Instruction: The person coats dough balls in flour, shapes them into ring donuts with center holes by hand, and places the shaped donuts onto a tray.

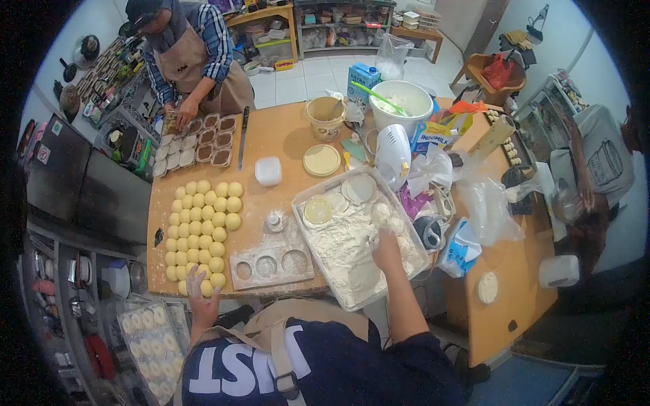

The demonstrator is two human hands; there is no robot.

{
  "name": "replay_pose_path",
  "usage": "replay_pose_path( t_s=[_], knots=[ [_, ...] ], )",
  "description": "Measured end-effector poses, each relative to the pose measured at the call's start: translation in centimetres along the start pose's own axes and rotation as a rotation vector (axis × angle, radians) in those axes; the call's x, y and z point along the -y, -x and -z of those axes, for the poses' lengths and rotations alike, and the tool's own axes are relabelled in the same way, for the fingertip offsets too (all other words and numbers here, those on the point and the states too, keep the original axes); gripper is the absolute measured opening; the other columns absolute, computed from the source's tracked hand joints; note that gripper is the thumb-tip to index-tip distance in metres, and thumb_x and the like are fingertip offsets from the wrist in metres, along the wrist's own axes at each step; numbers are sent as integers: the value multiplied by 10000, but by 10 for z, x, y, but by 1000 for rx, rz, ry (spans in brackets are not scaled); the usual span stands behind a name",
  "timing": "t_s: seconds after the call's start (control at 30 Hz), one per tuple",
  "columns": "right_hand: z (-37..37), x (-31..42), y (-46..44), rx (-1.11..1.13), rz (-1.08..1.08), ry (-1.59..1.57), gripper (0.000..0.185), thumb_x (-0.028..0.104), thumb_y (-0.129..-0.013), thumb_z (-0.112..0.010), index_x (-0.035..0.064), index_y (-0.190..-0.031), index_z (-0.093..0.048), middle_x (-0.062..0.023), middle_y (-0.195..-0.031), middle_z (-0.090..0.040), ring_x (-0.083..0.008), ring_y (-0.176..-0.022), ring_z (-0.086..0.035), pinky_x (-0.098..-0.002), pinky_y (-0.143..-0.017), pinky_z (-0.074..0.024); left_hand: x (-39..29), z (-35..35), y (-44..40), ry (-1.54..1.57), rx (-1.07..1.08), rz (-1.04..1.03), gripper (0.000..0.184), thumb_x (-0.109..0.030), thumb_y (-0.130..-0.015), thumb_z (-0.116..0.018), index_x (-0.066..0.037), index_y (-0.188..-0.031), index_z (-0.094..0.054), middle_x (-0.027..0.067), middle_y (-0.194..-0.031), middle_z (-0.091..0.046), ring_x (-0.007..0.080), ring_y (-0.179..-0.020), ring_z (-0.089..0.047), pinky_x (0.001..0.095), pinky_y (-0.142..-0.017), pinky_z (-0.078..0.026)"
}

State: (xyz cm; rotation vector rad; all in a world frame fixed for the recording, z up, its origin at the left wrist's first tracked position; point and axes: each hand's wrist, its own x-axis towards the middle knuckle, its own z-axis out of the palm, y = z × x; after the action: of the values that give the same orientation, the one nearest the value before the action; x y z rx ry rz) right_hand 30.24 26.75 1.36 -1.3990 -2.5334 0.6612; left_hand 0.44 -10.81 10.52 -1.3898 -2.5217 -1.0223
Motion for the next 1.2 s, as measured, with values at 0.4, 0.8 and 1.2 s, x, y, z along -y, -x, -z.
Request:
replay_pose_path(
  t_s=[0.4,0.8,1.2],
  knots=[
    [21,-43,30,298,-68,245,330,69,-733,-544,4,-1054,-575,-224,-1076,-590,-366,-1008,-581,-445,-853,-475,0,-6,-7,-12,39,-26,521,-84,-745,-664,-71,-1228,-471,212,-1346,-407,407,-1249,-383,488,-1039,-320],
    [-27,4,-22,268,185,52,370,36,-734,-535,-39,-1097,-541,-261,-1109,-559,-401,-1072,-525,-449,-930,-423,-11,-10,-7,55,52,-37,528,-81,-738,-668,-73,-1231,-479,216,-1340,-410,413,-1242,-385,493,-1037,-318],
    [-12,15,-39,196,23,52,334,72,-754,-536,-22,-1074,-535,-257,-1053,-573,-403,-1009,-556,-469,-879,-444,-11,-1,13,-22,43,44,551,-66,-736,-664,-76,-1249,-465,212,-1349,-415,409,-1246,-379,483,-1032,-314]
  ],
)
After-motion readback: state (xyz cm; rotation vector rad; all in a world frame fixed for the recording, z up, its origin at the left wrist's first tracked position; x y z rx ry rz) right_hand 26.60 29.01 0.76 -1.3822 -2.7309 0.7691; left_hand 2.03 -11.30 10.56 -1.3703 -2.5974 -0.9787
